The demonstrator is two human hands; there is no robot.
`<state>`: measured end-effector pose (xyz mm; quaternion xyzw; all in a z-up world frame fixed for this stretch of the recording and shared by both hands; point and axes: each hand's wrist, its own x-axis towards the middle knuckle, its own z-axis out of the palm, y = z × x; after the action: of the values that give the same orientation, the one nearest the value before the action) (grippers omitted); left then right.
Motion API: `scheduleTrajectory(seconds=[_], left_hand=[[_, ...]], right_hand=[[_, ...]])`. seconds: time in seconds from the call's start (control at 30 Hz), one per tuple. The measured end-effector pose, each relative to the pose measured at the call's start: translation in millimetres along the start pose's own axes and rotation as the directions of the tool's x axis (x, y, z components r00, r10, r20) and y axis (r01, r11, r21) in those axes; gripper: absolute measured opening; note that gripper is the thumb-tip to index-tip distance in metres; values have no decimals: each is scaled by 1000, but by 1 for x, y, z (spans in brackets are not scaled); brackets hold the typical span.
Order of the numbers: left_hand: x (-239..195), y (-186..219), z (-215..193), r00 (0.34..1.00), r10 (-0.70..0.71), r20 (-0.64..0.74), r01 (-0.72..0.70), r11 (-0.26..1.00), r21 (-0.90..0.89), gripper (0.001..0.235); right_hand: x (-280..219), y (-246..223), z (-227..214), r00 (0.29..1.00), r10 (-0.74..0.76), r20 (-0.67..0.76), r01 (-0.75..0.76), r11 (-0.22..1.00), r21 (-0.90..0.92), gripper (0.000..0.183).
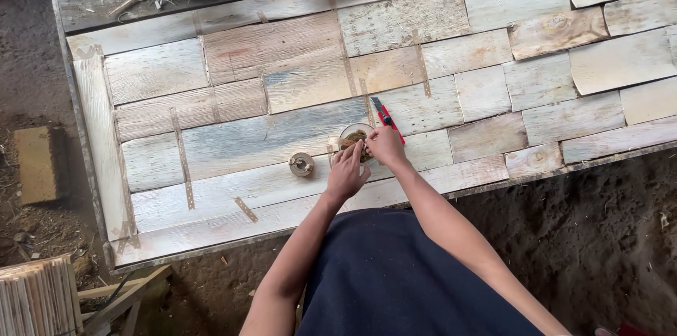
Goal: Gluing and trimming thin decorative wood strips onto a larger wooden panel to create a pattern
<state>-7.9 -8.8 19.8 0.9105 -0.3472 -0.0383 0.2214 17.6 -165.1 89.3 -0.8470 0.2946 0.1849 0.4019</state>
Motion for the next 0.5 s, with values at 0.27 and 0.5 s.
scheduleTrajectory(seconds=[0.27, 0.5], left_hand=[[1, -1, 4, 998, -44, 50, 47, 998, -52, 78], [0, -2, 9, 999, -30, 16, 30, 999, -43, 81]], right_hand=[[0, -5, 2, 995, 86, 57, -82, 993, -84, 19], [-4, -4, 9, 994, 101, 37, -93, 980, -175, 12]])
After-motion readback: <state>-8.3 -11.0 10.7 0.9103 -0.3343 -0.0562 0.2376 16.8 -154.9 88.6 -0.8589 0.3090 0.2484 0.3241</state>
